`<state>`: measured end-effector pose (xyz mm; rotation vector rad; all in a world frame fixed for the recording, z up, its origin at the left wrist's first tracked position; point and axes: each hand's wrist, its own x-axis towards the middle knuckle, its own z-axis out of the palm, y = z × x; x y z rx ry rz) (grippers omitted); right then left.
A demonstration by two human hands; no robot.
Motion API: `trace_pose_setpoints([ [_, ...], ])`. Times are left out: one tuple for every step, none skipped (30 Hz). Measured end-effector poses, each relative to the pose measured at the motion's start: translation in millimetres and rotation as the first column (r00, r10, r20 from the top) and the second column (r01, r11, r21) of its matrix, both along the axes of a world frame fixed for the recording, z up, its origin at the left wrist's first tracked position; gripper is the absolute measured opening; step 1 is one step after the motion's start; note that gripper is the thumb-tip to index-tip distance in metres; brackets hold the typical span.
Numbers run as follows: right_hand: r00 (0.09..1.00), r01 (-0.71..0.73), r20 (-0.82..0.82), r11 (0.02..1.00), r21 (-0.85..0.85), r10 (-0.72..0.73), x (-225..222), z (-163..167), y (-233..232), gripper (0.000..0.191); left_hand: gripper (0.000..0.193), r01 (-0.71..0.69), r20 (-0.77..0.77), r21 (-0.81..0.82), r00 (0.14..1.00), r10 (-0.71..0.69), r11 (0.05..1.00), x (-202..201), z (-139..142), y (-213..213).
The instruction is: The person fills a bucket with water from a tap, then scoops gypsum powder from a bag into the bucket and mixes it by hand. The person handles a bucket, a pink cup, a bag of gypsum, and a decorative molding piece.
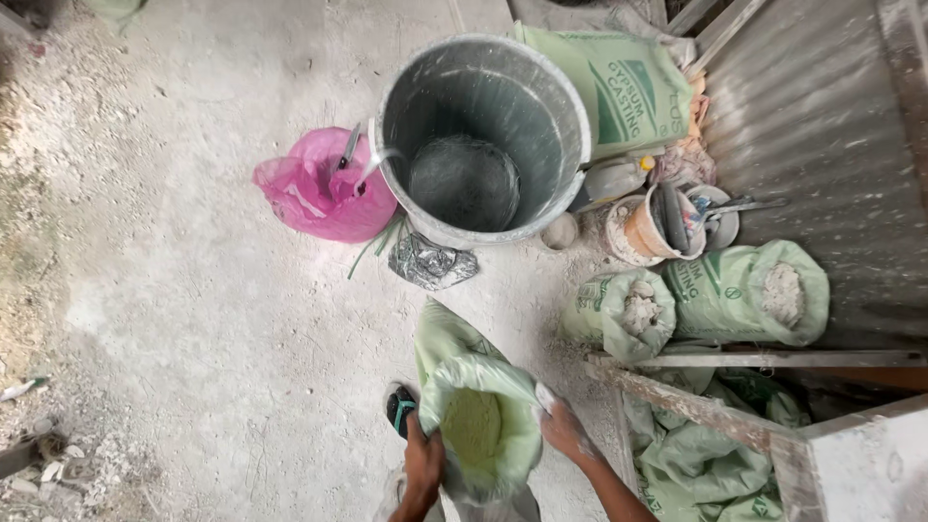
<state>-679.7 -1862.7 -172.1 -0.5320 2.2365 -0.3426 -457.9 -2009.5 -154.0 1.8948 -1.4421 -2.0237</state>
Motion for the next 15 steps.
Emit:
trace_pose_setpoints([
  [0.999, -0.002, 0.050, 1.000, -0.017, 0.003, -7, -9, -15, 0.049, 0.049, -0.031, 0.012, 0.024, 0.999, 0.031, 0.999, -4, -7, -7],
  [0.993, 0.012, 0.117, 0.999, -0.032, -0.009, -12, -18, -31, 0.047, 0.051, -0.061, 0.026, 0.046, 0.998, 0.060, 0.997, -8, -15, -15],
  [0.983, 0.022, 0.181, 0.999, -0.038, -0.015, -20, -27, -48, 0.046, 0.052, -0.092, 0.033, 0.062, 0.995, 0.090, 0.994, -16, -26, -25],
  [0.980, -0.013, 0.199, 0.998, -0.062, 0.025, -28, -34, -66, 0.045, 0.050, -0.135, -0.022, 0.024, 0.991, 0.135, 0.991, -25, -36, -33],
  [0.976, -0.073, 0.197, 0.994, -0.086, 0.089, -38, -43, -86, 0.044, 0.048, -0.178, -0.077, -0.011, 0.981, 0.177, 0.984, -35, -47, -41],
  [0.971, -0.189, 0.120, 0.972, -0.141, 0.206, -51, -50, -105, 0.044, 0.046, -0.220, -0.130, -0.040, 0.968, 0.213, 0.975, -45, -56, -46],
  [0.948, -0.302, 0.045, 0.935, -0.184, 0.315, -61, -58, -122, 0.045, 0.046, -0.221, -0.086, -0.020, 0.972, 0.219, 0.975, -53, -64, -50],
  [0.935, -0.349, -0.022, 0.912, -0.215, 0.353, -70, -68, -141, 0.045, 0.046, -0.224, -0.046, -0.004, 0.974, 0.223, 0.975, -66, -73, -58],
  [0.916, -0.402, -0.100, 0.881, -0.249, 0.390, -81, -80, -162, 0.046, 0.045, -0.229, -0.013, 0.003, 0.973, 0.229, 0.973, -82, -84, -69],
  [0.919, -0.395, -0.105, 0.898, -0.195, 0.381, -91, -95, -184, 0.045, 0.047, -0.259, 0.031, 0.077, 0.966, 0.257, 0.963, -99, -95, -82],
  [0.921, -0.385, -0.110, 0.912, -0.138, 0.373, -100, -111, -203, 0.044, 0.049, -0.290, 0.076, 0.152, 0.957, 0.281, 0.945, -115, -106, -93],
  [0.925, -0.374, -0.103, 0.924, -0.075, 0.366, -103, -127, -212, 0.043, 0.052, -0.324, 0.135, 0.231, 0.945, 0.300, 0.917, -126, -116, -98],
  [0.913, -0.394, -0.164, 0.912, -0.113, 0.374, -104, -144, -217, 0.044, 0.053, -0.356, 0.105, 0.227, 0.934, 0.340, 0.907, -136, -128, -102],
  [0.897, -0.415, -0.233, 0.898, -0.147, 0.376, -109, -161, -224, 0.046, 0.054, -0.384, 0.068, 0.226, 0.923, 0.379, 0.895, -149, -142, -109],
  [0.873, -0.444, -0.307, 0.878, -0.178, 0.379, -115, -176, -229, 0.047, 0.055, -0.418, 0.025, 0.227, 0.906, 0.423, 0.880, -161, -154, -115],
])
